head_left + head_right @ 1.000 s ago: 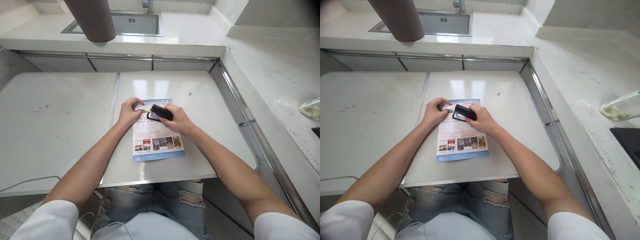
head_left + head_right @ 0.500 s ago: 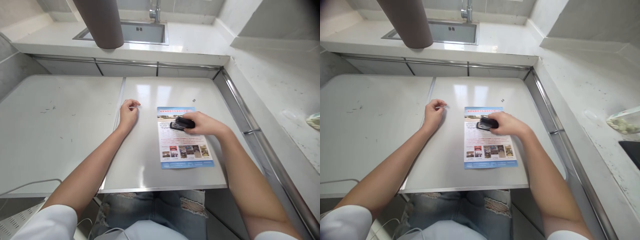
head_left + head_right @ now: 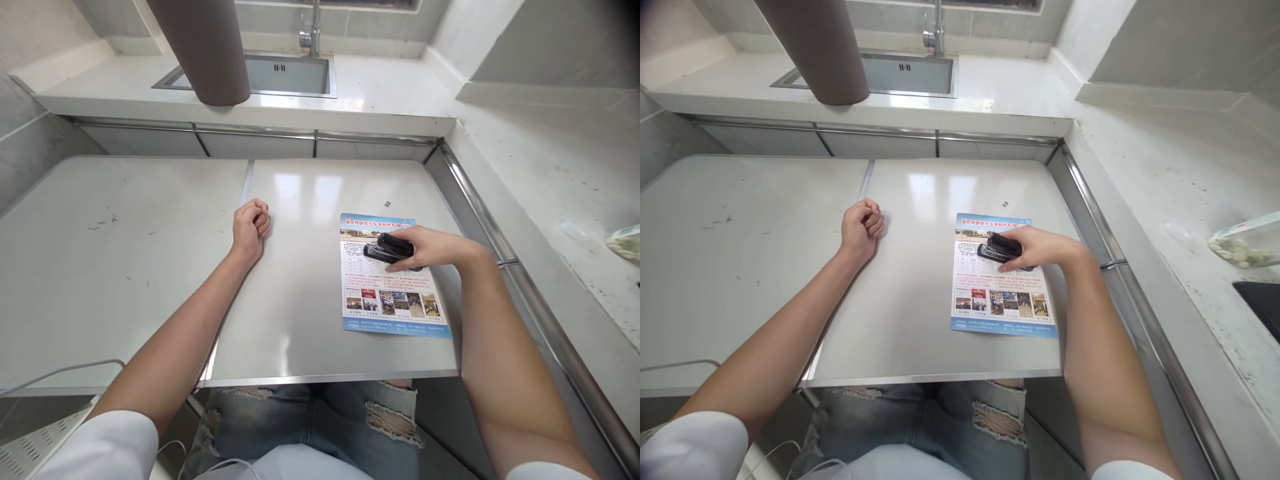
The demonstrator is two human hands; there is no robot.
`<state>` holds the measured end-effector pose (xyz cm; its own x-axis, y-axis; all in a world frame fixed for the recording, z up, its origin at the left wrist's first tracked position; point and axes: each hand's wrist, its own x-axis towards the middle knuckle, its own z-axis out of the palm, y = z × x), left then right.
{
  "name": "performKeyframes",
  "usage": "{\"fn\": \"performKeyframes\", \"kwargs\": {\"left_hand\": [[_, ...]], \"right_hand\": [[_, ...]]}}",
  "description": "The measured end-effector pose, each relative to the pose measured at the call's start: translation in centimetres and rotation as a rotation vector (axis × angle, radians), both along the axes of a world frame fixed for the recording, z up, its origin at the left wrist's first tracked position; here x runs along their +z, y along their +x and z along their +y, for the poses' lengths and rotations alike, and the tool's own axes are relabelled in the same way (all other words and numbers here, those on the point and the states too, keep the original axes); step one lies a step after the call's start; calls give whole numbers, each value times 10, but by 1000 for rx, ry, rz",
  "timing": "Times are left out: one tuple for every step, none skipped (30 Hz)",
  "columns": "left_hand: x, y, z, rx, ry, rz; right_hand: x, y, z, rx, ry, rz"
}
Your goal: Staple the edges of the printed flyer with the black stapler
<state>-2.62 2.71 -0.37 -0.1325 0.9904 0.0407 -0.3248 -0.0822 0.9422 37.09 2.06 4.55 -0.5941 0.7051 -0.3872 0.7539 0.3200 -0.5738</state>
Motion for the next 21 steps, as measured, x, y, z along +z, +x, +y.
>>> {"fn": "performKeyframes", "kwargs": {"left_hand": [[0,-1,1,0,-6,-9],[1,-2,1,0,-11,-20],[1,-3,2,-1,-16,-34],[2,-4,2,-2,-20,-50],[3,-4,2,-3,-23,-65],[3,-4,2,-5,-24,-78],[4,-5,2,-10,-22,-89],[4,-5,2,-18,-17,-98],[5,-5,2,-26,-12,-106],[5,-5,2,-33,-10,-112],[5,-5,2,-36,-13,-116],[6,-6,2,-37,-21,-120],[6,-6,2,-38,-34,-124],[7,-7,2,-40,-48,-132],[7,-8,2,-41,-60,-144],[8,-10,2,-41,-71,-158],[9,-11,2,-35,-78,-172],[9,-12,3,-22,-84,-179],[9,-14,3,-7,-87,-180],[9,-15,3,7,-87,-177],[8,-15,3,19,-88,-172]], "right_hand": [[2,2,0,0,-20,16],[2,4,1,-9,-34,32],[2,6,1,-36,-28,48],[1,8,3,-92,15,68],[-2,8,4,-179,103,96],[-6,7,7,-281,227,130],[-12,6,10,-379,370,164],[-19,4,13,-459,514,194],[-26,2,17,-504,635,216],[-34,1,21,-512,722,229],[-41,-1,25,-488,775,231],[-48,-2,29,-449,803,224],[-54,-3,32,-406,812,211],[-59,-3,35,-364,803,192],[-64,-3,38,-328,785,171],[-68,-2,41,-302,764,151],[-73,0,43,-281,740,131],[-77,1,45,-260,716,112],[-81,4,47,-240,692,96],[-85,6,49,-220,668,81],[-88,8,51,-201,647,67]]}}
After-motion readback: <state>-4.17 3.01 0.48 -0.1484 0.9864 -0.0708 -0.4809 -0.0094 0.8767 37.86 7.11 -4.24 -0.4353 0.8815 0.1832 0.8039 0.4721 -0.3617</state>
